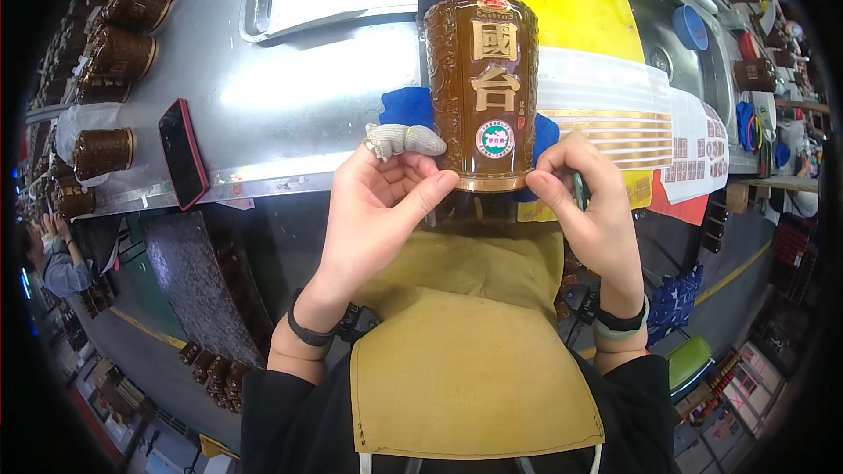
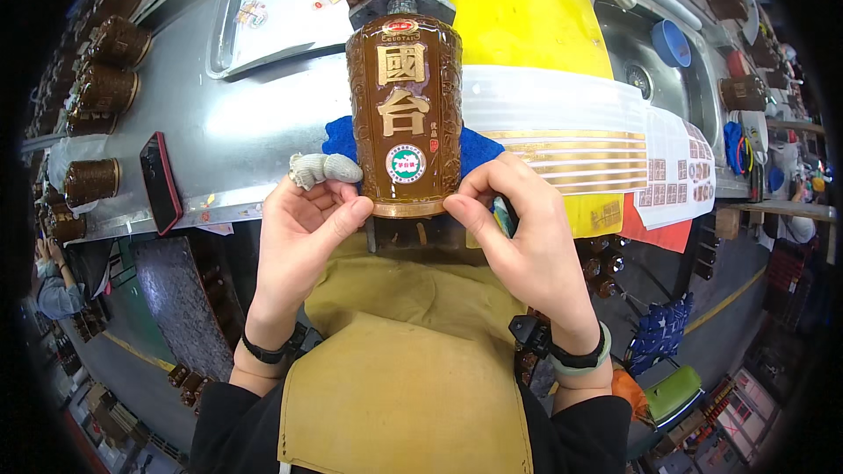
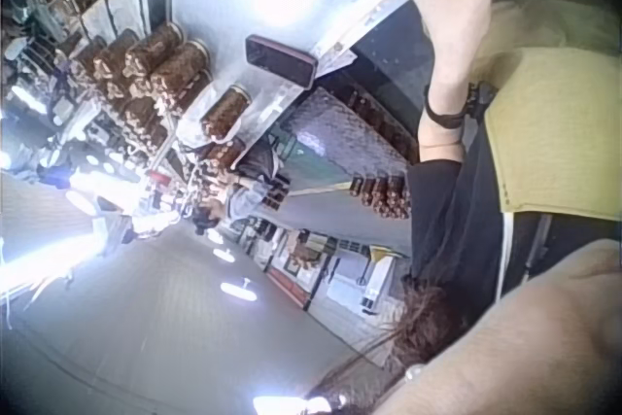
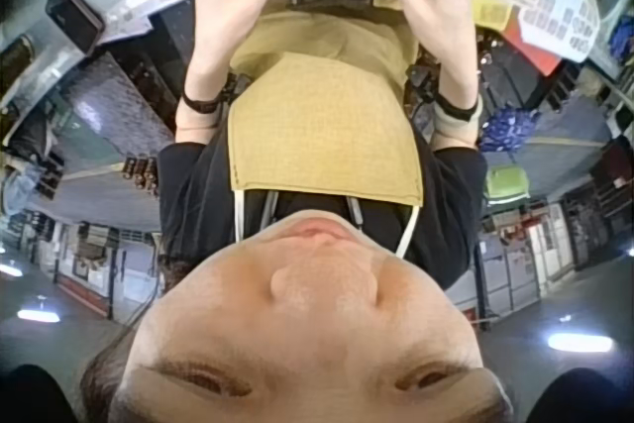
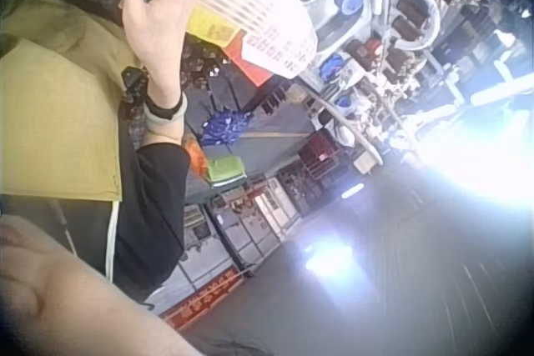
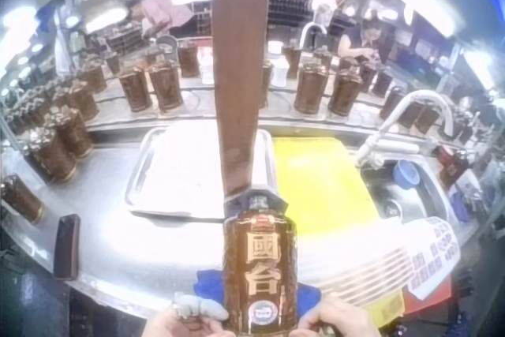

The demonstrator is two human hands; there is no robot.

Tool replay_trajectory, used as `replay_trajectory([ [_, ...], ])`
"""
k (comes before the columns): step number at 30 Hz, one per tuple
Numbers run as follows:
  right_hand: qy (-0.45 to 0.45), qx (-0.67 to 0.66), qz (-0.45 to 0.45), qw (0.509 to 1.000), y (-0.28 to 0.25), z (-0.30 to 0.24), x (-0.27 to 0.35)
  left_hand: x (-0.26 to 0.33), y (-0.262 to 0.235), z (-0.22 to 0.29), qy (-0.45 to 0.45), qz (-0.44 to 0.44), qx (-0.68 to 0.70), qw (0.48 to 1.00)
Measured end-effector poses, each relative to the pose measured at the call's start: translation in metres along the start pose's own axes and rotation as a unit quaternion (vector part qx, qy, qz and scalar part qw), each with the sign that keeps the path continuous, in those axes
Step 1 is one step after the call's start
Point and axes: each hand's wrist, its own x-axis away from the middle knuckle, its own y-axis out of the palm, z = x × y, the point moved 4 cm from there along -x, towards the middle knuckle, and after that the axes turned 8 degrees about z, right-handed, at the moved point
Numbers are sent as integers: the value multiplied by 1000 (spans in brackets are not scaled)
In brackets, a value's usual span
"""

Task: Applying stickers and labels to liquor bottles and cleaning the surface with a scraper and cloth in a factory setting.

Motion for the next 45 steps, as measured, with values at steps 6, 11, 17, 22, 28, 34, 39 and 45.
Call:
replay_trajectory([
  [6,-1,-4,2,1000,-1,1,0,0,0,1,-12,2,3,1000],
  [11,-8,0,4,1000,-1,0,-1,1,-1,0,-15,5,6,1000],
  [17,4,-7,0,1000,-1,0,-2,1,0,2,-16,7,5,1000],
  [22,40,-18,9,999,-2,9,1,0,-2,2,-32,14,-49,998],
  [28,83,-116,152,978,-25,10,12,-3,-2,2,-8,27,-31,999],
  [34,-98,-9,67,993,12,-47,16,-2,-2,2,-21,27,-37,999],
  [39,-119,95,95,984,19,-49,16,-5,-2,2,-17,24,-48,998],
  [45,-33,169,163,971,-10,-13,19,-3,-2,5,-26,10,-51,998],
])
